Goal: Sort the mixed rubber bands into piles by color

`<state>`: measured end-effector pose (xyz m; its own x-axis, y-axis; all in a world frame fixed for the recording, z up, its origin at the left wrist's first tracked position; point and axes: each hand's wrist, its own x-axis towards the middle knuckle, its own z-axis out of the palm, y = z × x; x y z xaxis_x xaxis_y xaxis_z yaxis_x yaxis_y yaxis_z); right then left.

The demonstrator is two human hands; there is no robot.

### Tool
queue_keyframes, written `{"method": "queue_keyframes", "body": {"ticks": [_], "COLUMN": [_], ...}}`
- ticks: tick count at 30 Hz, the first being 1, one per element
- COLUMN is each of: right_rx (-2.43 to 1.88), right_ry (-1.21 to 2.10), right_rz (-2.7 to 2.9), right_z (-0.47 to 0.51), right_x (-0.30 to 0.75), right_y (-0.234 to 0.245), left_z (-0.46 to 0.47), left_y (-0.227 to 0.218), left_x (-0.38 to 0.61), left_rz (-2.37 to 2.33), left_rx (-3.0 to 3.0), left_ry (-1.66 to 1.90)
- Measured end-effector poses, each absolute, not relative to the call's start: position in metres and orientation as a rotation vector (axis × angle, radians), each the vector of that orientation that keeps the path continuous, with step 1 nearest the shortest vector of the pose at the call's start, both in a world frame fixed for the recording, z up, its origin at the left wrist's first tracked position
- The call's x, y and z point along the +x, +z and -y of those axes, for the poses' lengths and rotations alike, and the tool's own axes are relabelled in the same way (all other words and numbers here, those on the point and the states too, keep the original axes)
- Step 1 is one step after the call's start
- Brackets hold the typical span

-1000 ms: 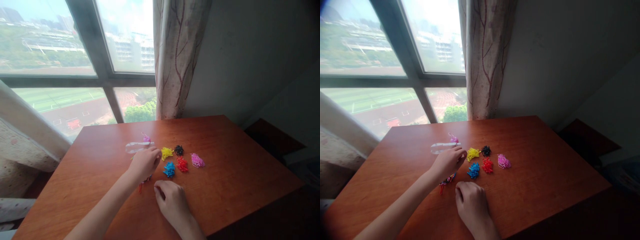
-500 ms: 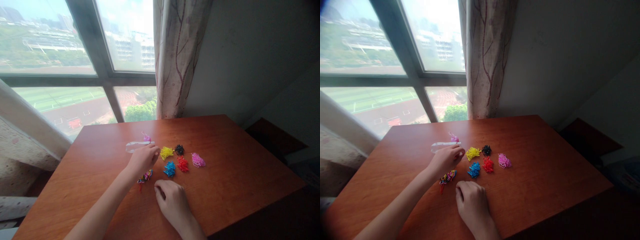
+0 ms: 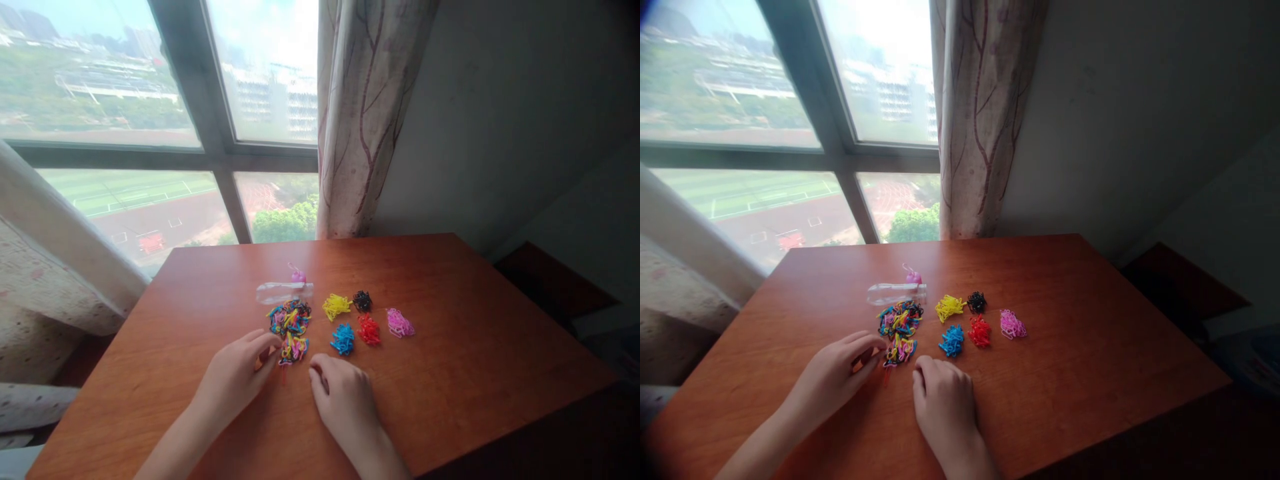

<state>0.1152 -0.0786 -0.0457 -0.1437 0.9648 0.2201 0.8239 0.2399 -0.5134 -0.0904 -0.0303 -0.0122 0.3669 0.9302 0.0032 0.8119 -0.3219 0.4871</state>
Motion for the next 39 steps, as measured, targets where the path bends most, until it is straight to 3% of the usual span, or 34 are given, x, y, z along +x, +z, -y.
{"method": "queue_keyframes", "body": {"ticks": [10, 39], "right_rx": [-1.778, -1.491], "right_ry": [0.363, 0.504], "right_rz": [2.007, 1.945], "right_z": [0.064, 0.065], "right_x": [0.096, 0.100], "right_y": [-0.042, -0.050], "left_z": [0.041, 0.042], "left_y": [-0.021, -0.017], "left_x": [-0.093, -0.093], "left_rz": [-1.534, -1.523], "left_rx": [2.150, 2.131], "left_ry": [0.402, 0.321]}}
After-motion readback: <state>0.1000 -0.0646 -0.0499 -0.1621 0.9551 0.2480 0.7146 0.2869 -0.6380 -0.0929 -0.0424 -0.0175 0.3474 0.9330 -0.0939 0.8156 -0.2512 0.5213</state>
